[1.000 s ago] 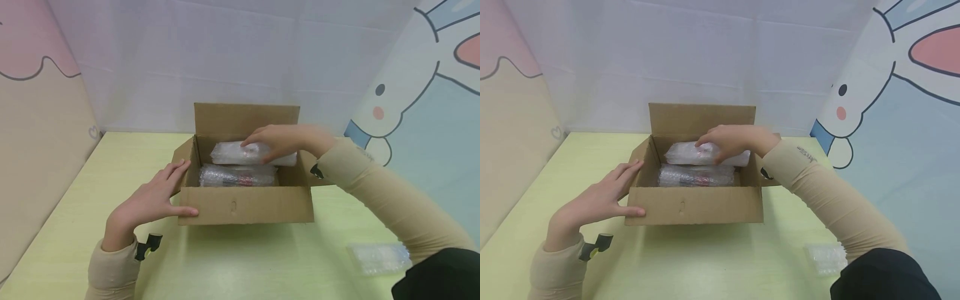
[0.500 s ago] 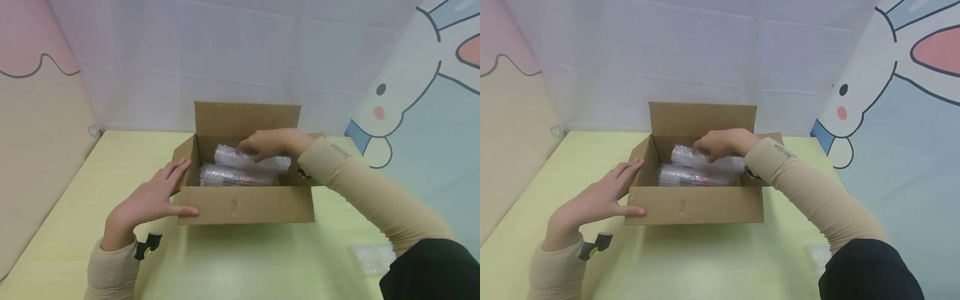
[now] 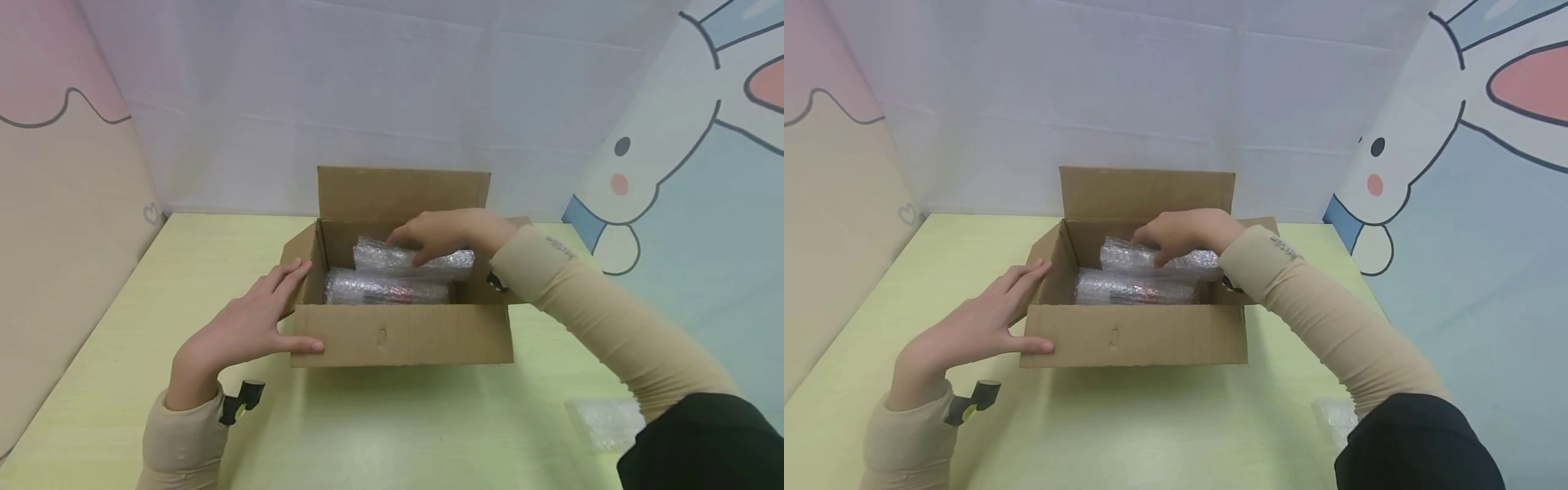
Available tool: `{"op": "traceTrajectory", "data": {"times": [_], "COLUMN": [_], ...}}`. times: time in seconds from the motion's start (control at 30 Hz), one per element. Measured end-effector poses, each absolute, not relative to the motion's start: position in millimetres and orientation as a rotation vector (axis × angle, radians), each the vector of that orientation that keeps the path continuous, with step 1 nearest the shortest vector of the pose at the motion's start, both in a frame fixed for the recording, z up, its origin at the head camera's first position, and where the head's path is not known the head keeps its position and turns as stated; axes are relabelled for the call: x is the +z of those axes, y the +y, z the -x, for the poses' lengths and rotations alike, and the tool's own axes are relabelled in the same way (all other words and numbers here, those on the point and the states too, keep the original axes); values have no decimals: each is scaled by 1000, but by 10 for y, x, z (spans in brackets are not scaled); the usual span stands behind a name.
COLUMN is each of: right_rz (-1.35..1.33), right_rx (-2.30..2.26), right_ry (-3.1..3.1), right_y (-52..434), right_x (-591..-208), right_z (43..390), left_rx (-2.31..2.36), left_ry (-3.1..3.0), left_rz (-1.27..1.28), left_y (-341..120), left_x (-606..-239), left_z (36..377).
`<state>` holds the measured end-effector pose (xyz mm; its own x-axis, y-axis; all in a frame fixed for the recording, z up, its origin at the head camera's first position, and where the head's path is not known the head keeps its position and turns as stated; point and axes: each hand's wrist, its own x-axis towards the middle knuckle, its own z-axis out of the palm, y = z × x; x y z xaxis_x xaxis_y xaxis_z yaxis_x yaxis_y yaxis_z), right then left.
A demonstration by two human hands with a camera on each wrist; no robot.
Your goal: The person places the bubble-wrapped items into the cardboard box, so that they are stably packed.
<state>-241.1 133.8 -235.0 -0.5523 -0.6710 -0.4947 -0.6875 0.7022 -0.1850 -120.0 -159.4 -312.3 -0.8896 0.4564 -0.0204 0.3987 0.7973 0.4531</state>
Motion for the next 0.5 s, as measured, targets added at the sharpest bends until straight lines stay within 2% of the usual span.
{"op": "traceTrajectory", "data": {"times": [0.5], "right_rz": [1121], "right_rx": [-90], "right_ry": [2548], "right_y": [1710], "right_x": [-2135], "right_z": [2212], "left_rx": [687], "left_ry": [2851], "left_rz": [-681], "left_y": [-1591], "left_x": [-3129], "left_z": [1199]}}
